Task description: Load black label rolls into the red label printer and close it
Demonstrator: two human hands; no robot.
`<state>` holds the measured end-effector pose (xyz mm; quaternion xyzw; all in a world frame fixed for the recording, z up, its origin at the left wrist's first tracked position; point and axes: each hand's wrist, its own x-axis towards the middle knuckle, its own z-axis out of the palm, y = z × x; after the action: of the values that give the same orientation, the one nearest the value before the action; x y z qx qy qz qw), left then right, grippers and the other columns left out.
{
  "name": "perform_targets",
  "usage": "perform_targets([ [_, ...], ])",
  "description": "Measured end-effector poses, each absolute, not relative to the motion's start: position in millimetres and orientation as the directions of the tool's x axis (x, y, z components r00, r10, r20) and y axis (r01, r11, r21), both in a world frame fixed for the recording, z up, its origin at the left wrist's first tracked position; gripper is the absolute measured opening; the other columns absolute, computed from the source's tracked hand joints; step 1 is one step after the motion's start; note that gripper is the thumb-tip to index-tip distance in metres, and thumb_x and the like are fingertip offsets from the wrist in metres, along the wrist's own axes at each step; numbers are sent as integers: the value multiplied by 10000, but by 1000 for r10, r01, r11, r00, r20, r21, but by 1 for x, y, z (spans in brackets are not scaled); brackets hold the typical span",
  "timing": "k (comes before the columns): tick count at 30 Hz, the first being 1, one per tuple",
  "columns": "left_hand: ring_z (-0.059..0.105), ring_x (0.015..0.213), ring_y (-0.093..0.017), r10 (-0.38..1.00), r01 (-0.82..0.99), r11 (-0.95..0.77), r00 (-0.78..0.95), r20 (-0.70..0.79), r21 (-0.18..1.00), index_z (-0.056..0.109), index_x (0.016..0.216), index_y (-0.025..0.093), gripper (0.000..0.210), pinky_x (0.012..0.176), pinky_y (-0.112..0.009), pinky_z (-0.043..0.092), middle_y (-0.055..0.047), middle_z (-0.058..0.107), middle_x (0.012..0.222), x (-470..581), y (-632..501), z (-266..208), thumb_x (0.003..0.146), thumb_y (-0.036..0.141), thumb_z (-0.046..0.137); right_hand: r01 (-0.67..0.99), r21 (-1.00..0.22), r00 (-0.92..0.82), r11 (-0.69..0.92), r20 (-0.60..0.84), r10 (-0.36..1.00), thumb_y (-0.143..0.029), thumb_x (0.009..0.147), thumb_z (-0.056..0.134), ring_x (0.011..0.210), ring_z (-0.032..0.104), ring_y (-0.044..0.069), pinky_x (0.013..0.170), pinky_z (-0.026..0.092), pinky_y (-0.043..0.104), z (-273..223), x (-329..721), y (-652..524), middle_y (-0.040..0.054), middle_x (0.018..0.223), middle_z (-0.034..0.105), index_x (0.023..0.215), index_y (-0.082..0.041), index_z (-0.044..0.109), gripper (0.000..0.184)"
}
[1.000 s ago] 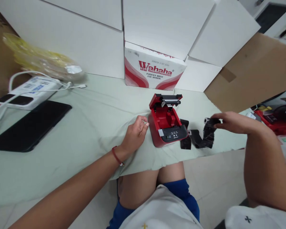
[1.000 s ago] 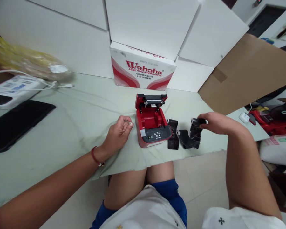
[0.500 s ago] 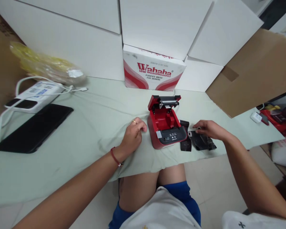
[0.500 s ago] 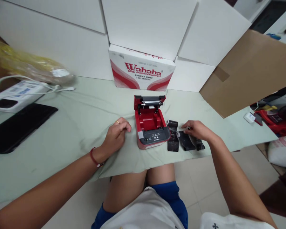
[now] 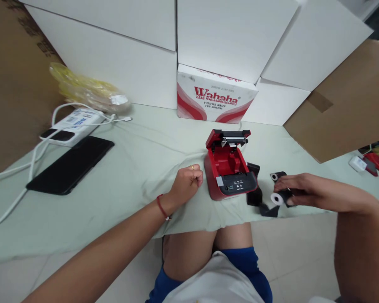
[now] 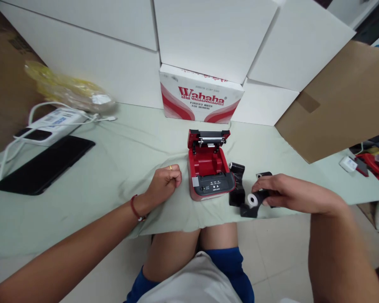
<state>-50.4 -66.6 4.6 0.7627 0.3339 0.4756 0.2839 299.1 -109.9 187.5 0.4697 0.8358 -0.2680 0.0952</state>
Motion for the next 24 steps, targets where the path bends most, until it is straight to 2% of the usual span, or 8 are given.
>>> perform_targets([
  [2, 459, 539, -84, 772, 234, -624, 334, 541, 746, 491, 526, 166, 251, 543, -192, 346, 30, 493, 569, -50, -67, 5, 604, -46, 381, 749, -472, -660, 466, -462, 593, -366, 1016, 551, 1037, 717, 211, 873, 567, 290, 211, 277, -111, 46, 1168, 752, 1275, -338, 729, 316],
  [4, 455, 538, -82, 765, 226, -631, 334, 550, 742, 495, 525, 164, 252, 540, -189, 340, 30, 489, 570, -51, -67, 4, 604, -47, 382, 716, -468, -696, 518, -424, 579, -358, 1031, 526, 1053, 704, 207, 891, 556, 296, 216, 252, -108, 56, 1217, 723, 1319, -335, 701, 338],
  [7, 448, 540, -84, 772, 224, -625, 321, 549, 747, 494, 519, 164, 259, 539, -191, 334, 27, 484, 571, -51, -67, 3, 608, -51, 380, 802, -263, -595, 536, -278, 754, -332, 1008, 548, 917, 693, 198, 793, 532, 304, 196, 215, -99, 66, 1145, 712, 1331, -307, 692, 355],
  [10, 442, 544, -88, 786, 230, -606, 319, 530, 761, 487, 510, 165, 267, 544, -198, 331, 25, 473, 569, -51, -67, 2, 617, -55, 382, 916, -79, -401, 394, -202, 893, -293, 988, 551, 907, 688, 210, 756, 489, 310, 172, 189, -92, 56, 1136, 733, 1376, -301, 664, 405],
  [13, 442, 549, -90, 793, 238, -593, 336, 508, 769, 489, 512, 165, 259, 551, -204, 328, 25, 468, 568, -50, -68, 3, 620, -50, 393, 961, 81, -245, 266, -200, 949, -259, 975, 531, 989, 699, 256, 734, 454, 322, 160, 170, -86, 57, 1212, 746, 1382, -295, 649, 425],
  [15, 446, 551, -90, 801, 252, -578, 355, 482, 776, 488, 515, 164, 249, 553, -207, 325, 24, 472, 573, -49, -68, 3, 619, -43, 398, 955, 177, -198, 237, -212, 957, -261, 967, 522, 966, 707, 278, 684, 420, 326, 156, 160, -81, 70, 1186, 758, 1339, -291, 665, 399],
  [20, 439, 556, -95, 820, 292, -542, 388, 420, 788, 480, 515, 167, 232, 553, -220, 316, 22, 469, 581, -49, -70, 4, 634, -21, 414, 941, 270, -137, 202, -242, 961, -299, 950, 530, 894, 715, 309, 640, 391, 336, 149, 140, -66, 124, 1012, 772, 1236, -261, 704, 337],
  [24, 444, 562, -101, 821, 298, -538, 399, 409, 789, 471, 518, 170, 216, 555, -225, 320, 22, 469, 580, -49, -70, 6, 637, -4, 426, 945, 267, -131, 191, -228, 965, -265, 944, 517, 916, 717, 310, 659, 416, 339, 147, 132, -56, 140, 1024, 768, 1300, -277, 691, 396],
])
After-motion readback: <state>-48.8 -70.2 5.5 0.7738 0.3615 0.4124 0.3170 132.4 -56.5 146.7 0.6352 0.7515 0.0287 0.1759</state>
